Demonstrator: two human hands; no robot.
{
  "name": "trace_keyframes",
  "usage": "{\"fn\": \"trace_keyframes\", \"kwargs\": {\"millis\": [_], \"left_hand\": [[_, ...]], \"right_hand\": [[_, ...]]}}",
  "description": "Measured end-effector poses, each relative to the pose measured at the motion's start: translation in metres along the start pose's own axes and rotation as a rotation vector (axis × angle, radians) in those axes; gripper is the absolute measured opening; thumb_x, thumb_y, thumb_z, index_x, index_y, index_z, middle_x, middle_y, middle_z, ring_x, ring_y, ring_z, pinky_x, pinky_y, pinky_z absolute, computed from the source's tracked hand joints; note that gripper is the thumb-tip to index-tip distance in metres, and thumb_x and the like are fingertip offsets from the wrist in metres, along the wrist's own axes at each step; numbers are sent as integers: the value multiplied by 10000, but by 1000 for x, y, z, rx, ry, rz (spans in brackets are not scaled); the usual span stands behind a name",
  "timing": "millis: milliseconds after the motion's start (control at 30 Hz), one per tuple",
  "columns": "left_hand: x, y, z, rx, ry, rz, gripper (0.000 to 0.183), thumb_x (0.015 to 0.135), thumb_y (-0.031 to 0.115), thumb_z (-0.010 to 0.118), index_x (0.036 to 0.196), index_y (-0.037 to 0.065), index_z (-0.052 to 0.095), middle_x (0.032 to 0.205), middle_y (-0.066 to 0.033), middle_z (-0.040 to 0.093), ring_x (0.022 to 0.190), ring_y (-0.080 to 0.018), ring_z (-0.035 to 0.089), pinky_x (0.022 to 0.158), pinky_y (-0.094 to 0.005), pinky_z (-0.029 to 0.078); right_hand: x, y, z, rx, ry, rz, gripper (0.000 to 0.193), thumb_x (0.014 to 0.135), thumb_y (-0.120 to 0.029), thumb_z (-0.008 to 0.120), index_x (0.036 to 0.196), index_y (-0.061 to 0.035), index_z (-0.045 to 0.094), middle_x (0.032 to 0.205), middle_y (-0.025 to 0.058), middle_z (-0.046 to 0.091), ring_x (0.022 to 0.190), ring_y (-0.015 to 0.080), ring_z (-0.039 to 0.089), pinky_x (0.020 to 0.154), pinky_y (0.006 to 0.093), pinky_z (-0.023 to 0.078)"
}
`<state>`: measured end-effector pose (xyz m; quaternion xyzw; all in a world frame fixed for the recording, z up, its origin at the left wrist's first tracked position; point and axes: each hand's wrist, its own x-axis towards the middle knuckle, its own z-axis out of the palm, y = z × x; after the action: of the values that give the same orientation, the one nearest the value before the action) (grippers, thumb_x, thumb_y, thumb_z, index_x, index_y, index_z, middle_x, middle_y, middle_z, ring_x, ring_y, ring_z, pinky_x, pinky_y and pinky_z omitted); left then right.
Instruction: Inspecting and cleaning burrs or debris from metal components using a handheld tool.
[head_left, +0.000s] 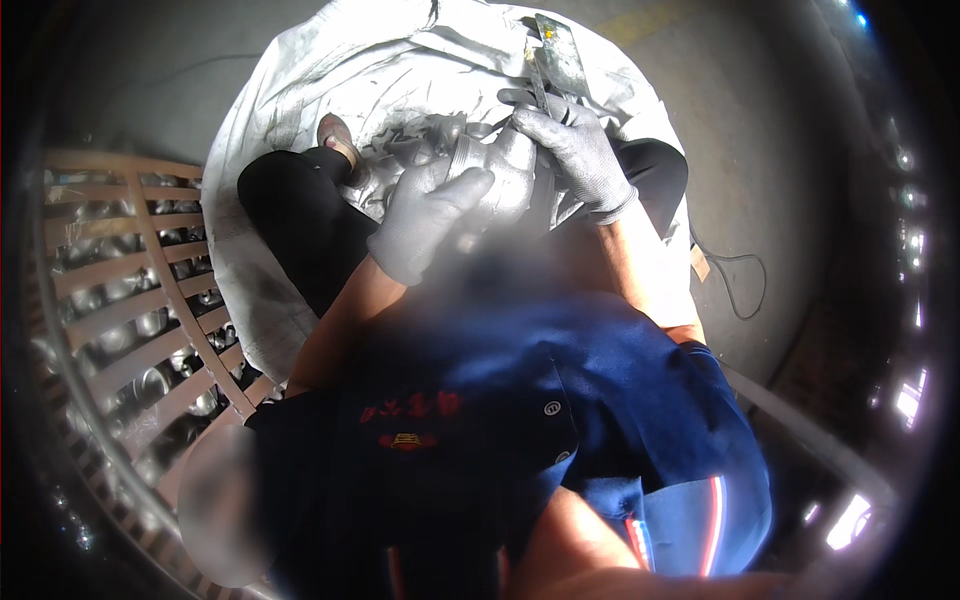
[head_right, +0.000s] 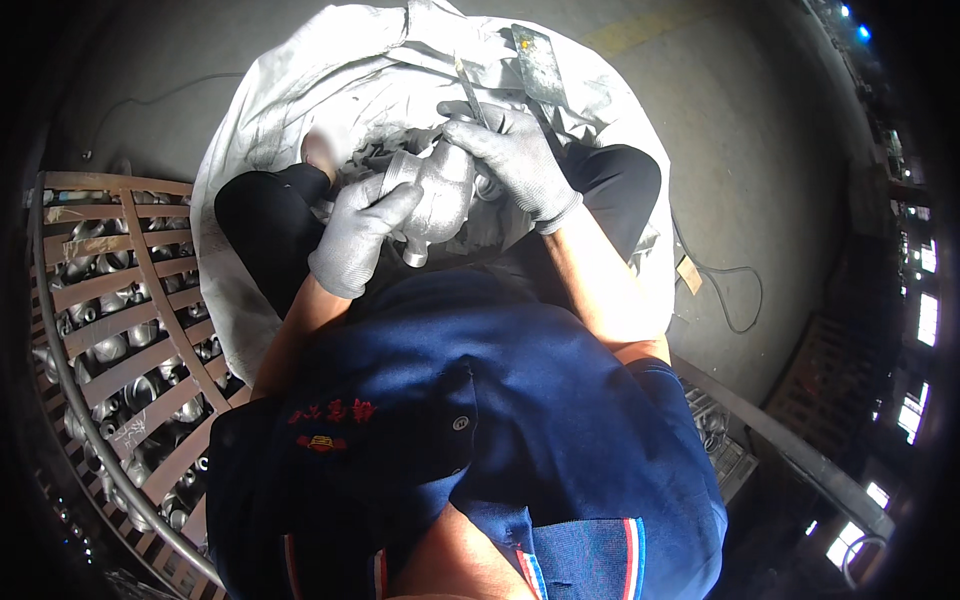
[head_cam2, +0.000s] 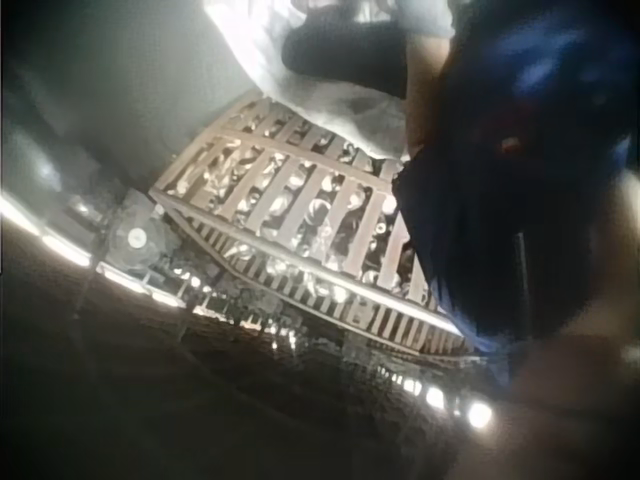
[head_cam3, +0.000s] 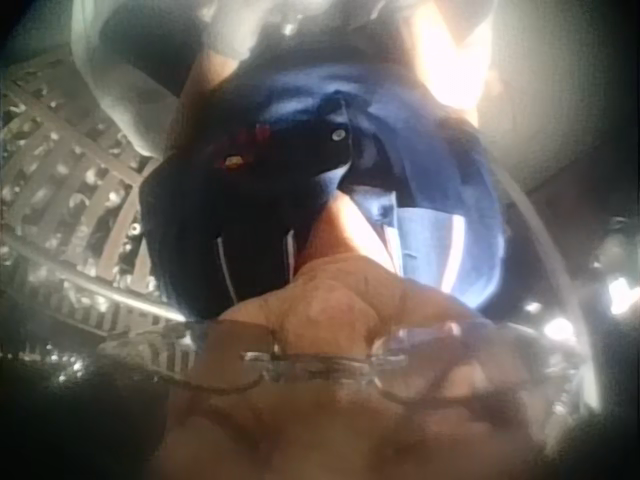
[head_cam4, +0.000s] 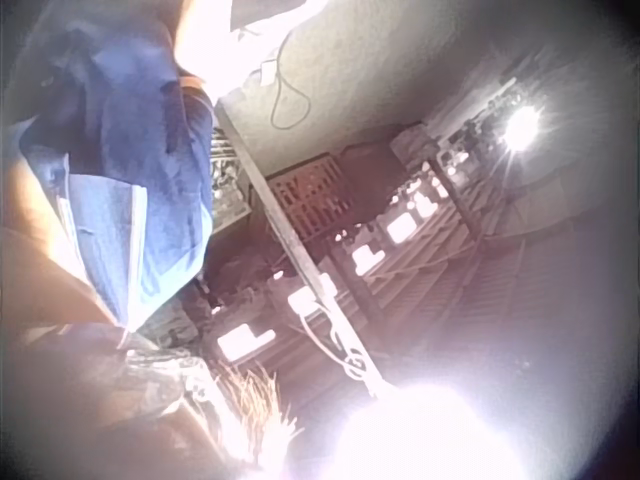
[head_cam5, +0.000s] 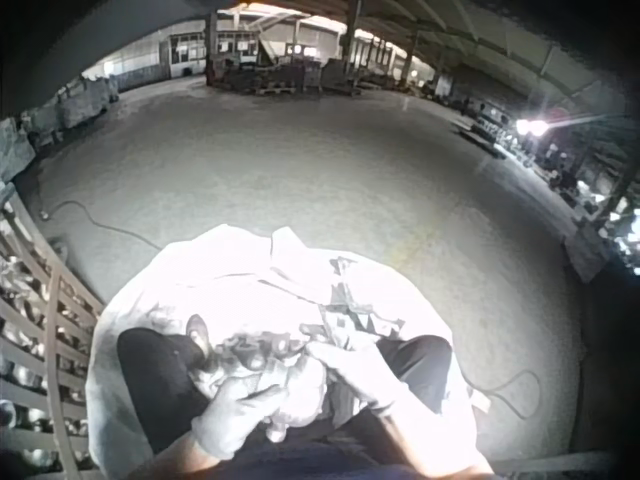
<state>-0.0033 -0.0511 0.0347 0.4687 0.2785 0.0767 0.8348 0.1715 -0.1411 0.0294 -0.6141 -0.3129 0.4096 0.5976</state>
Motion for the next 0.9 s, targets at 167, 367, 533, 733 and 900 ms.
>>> {"fn": "trace_keyframes", "kwargs": {"millis": [167, 367, 533, 733, 900], "left_hand": [[-5, 7, -4, 72, -226, 52, 264, 830, -5, 495, 1083, -58, 545, 823, -97, 613, 638, -150, 570, 628, -270, 468], [4, -14, -23, -167, 51, 220, 308, 884, 110, 473, 1165, -13, 499, 1052, -106, 576, 864, -190, 581, 761, -318, 492], [12, -52, -34, -655, -43, -70, 316, 938, 267, 420, 1194, 86, 462, 1118, -108, 543, 1052, -265, 553, 821, -452, 508], [34, -79, -80, -573, 15, 289, 342, 950, 209, 373, 1196, -15, 452, 1071, -163, 568, 915, -307, 615, 822, -423, 508], [18, -32, -59, -372, 209, 324, 252, 877, -11, 466, 1120, -46, 523, 1035, -130, 571, 924, -236, 606, 791, -332, 503]], "right_hand": [[-4, -2, -2, 29, 41, -43, 332, 829, -183, 621, 1102, 4, 604, 892, 28, 632, 814, 67, 554, 712, 208, 445], [-16, -18, 3, 137, 205, 47, 202, 814, -118, 614, 986, -13, 632, 820, -4, 612, 700, 43, 523, 633, 189, 423], [-12, -5, 5, 214, 271, -39, 168, 810, -100, 614, 955, -16, 630, 757, -35, 578, 645, 22, 486, 581, 174, 397], [-20, 10, -7, 206, 120, 51, 327, 838, -143, 544, 1109, 41, 548, 635, -16, 468, 517, 50, 388, 464, 181, 318], [-23, 20, -4, 283, 135, 121, 310, 865, -156, 510, 1127, 6, 542, 614, -27, 422, 503, 54, 369, 453, 182, 307]]}}
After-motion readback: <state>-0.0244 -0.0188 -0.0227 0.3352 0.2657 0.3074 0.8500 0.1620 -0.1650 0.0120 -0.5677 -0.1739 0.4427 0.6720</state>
